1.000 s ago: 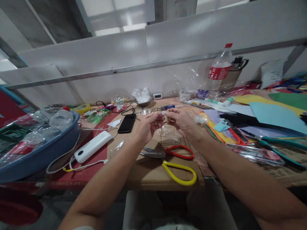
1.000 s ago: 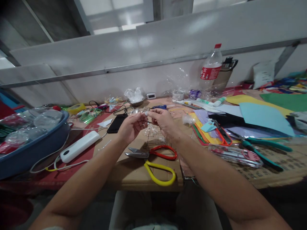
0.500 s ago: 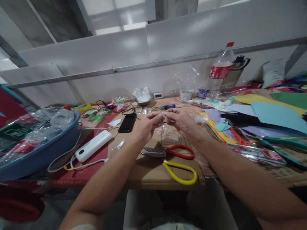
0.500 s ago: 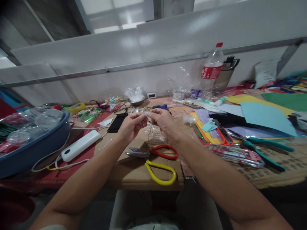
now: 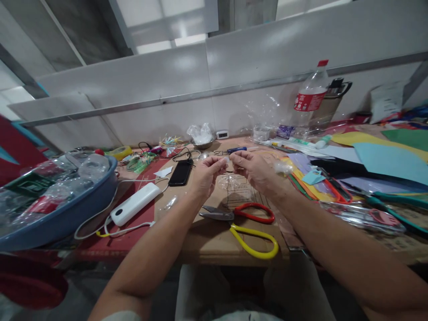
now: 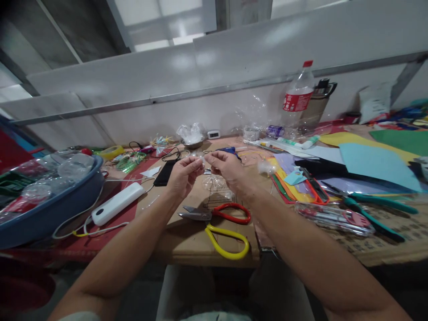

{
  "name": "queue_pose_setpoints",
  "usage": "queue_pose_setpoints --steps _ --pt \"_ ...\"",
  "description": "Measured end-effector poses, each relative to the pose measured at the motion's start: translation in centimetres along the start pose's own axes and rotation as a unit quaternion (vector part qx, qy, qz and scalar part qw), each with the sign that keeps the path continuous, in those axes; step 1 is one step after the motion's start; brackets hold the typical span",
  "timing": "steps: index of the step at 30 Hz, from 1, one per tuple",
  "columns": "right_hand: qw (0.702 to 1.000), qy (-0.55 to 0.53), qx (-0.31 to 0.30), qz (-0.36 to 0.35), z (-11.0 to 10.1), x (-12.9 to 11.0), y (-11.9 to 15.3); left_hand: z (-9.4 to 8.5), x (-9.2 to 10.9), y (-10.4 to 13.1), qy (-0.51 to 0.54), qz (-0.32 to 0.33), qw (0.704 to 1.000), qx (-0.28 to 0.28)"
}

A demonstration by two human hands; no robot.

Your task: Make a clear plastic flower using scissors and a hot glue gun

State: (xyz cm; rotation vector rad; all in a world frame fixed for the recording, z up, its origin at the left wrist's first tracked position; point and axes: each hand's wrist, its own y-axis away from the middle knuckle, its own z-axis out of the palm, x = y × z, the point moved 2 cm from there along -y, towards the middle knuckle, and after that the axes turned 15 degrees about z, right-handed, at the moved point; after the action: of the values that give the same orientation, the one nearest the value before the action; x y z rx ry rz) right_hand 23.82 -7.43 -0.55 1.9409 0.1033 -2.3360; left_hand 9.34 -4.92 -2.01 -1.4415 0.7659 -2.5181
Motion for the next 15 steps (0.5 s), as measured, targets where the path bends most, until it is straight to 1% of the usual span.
queue_pose_setpoints --steps 2,3,5,6,7,8,10,11,12,15 --pt "0.999 0.010 0.026 -0.022 -0.3 -0.4 0.4 -0.1 0.1 -0.1 0.018 -0.010 1.000 0.011" --pt "0.998 0.033 0.046 -0.040 -0.4 -0.7 0.9 -0.2 0.2 -0.2 0.029 -0.017 0.999 0.017" --pt "0.986 0.131 0.072 -0.074 -0.6 -0.9 2.6 -0.5 0.2 -0.5 0.054 -0.029 0.998 0.029" --pt "0.974 0.202 0.073 -0.079 -0.6 -0.8 3.8 -0.6 0.2 -0.6 0.066 -0.033 0.997 0.034" --pt "0.954 0.285 0.053 -0.074 -0.6 -0.5 5.1 -0.8 0.2 -0.8 0.077 -0.036 0.996 0.040" --pt "0.928 0.366 0.029 -0.069 -0.6 0.0 6.4 -0.9 0.2 -0.9 0.085 -0.038 0.995 0.045" --pt "0.864 0.500 -0.008 -0.048 -1.0 1.5 9.0 -1.2 0.3 -1.1 0.091 -0.041 0.994 0.054" --pt "0.838 0.543 -0.027 -0.056 -1.2 2.3 10.1 -1.2 0.3 -1.2 0.091 -0.044 0.993 0.057" --pt "0.812 0.579 -0.030 -0.068 -1.5 3.0 10.9 -1.3 0.3 -1.2 0.089 -0.047 0.993 0.059" --pt "0.745 0.658 -0.036 -0.100 -1.9 4.8 12.1 -1.3 0.4 -1.3 0.082 -0.050 0.993 0.063"
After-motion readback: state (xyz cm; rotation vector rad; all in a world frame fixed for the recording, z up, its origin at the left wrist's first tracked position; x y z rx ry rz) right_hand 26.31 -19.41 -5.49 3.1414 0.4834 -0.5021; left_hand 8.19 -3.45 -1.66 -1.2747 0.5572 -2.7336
